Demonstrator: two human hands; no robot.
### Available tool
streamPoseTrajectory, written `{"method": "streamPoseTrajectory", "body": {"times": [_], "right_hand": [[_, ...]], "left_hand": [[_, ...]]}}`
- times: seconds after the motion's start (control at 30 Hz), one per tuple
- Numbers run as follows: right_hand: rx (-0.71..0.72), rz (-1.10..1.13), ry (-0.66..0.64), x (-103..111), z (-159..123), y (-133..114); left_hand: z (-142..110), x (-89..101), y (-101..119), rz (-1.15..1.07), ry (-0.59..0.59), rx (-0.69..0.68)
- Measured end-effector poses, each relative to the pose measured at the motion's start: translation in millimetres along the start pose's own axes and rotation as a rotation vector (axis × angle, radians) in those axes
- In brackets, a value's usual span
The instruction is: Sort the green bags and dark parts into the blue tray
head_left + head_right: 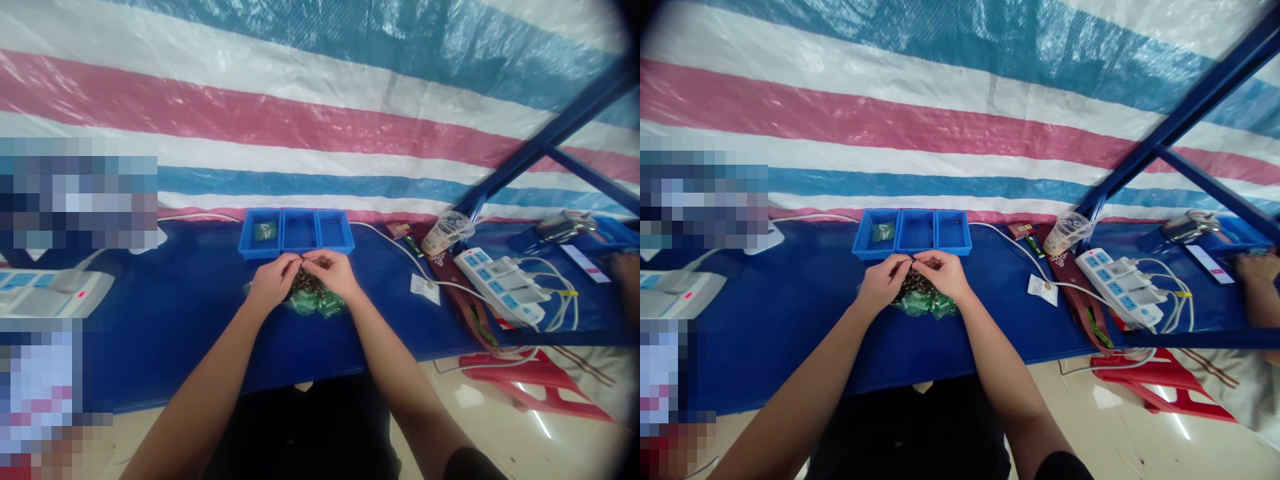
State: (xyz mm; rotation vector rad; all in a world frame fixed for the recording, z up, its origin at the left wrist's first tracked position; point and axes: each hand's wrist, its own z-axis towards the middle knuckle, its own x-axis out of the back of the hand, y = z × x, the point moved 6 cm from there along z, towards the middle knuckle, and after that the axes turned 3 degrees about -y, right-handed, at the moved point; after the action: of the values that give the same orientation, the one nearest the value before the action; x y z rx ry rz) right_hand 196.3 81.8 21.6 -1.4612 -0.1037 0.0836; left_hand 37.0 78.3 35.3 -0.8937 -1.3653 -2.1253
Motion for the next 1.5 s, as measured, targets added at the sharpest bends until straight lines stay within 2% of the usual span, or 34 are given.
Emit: {"method": "streamPoseTrajectory", "body": {"times": [0.07, 0.2, 0.3, 0.43, 0.57, 0.67, 0.73, 0.83, 1.03, 1.3, 1.5], "right_hand": [[-0.017, 0.015, 0.060, 7.6, 3.0, 2.6], [-0.008, 0.114, 0.263, 27.2, 7.6, 6.0], [0.058, 0.128, 0.291, 29.9, 7.7, 1.4], [0.131, 0.040, 0.255, 28.8, 4.3, -5.6], [0.088, -0.311, 0.187, 38.0, 3.5, -4.1], [0.040, -0.605, 0.064, 45.1, 4.4, -0.3], [0.009, -0.692, -0.052, 46.1, 4.1, 2.7], [-0.015, -0.706, -0.175, 45.3, 1.5, 3.6], [-0.067, -0.687, -0.305, 42.3, -3.1, 6.4], [0.003, -0.680, -0.268, 40.1, -1.4, 2.6], [0.044, -0.576, -0.354, 26.8, -5.5, -5.0]], "left_hand": [[-0.1, 1.6, 0.8, -0.005, 0.009, 0.012], [-0.7, 3.3, 0.9, -0.010, 0.023, 0.038], [-1.0, 2.2, 0.6, -0.011, 0.015, 0.039], [-0.9, 0.5, 0.1, -0.003, -0.002, 0.037], [-0.6, 0.7, -0.1, -0.001, 0.003, 0.029], [-0.5, 0.6, -0.5, -0.003, 0.011, 0.028], [-0.6, 0.4, -0.5, -0.005, 0.017, 0.024], [-0.7, 0.2, -0.4, -0.009, 0.020, 0.013], [-1.2, 0.5, -1.7, -0.011, 0.024, 0.015], [-1.1, 0.9, -2.2, -0.014, 0.018, 0.016], [-0.7, -1.1, -1.0, -0.015, 0.004, 0.008]]}}
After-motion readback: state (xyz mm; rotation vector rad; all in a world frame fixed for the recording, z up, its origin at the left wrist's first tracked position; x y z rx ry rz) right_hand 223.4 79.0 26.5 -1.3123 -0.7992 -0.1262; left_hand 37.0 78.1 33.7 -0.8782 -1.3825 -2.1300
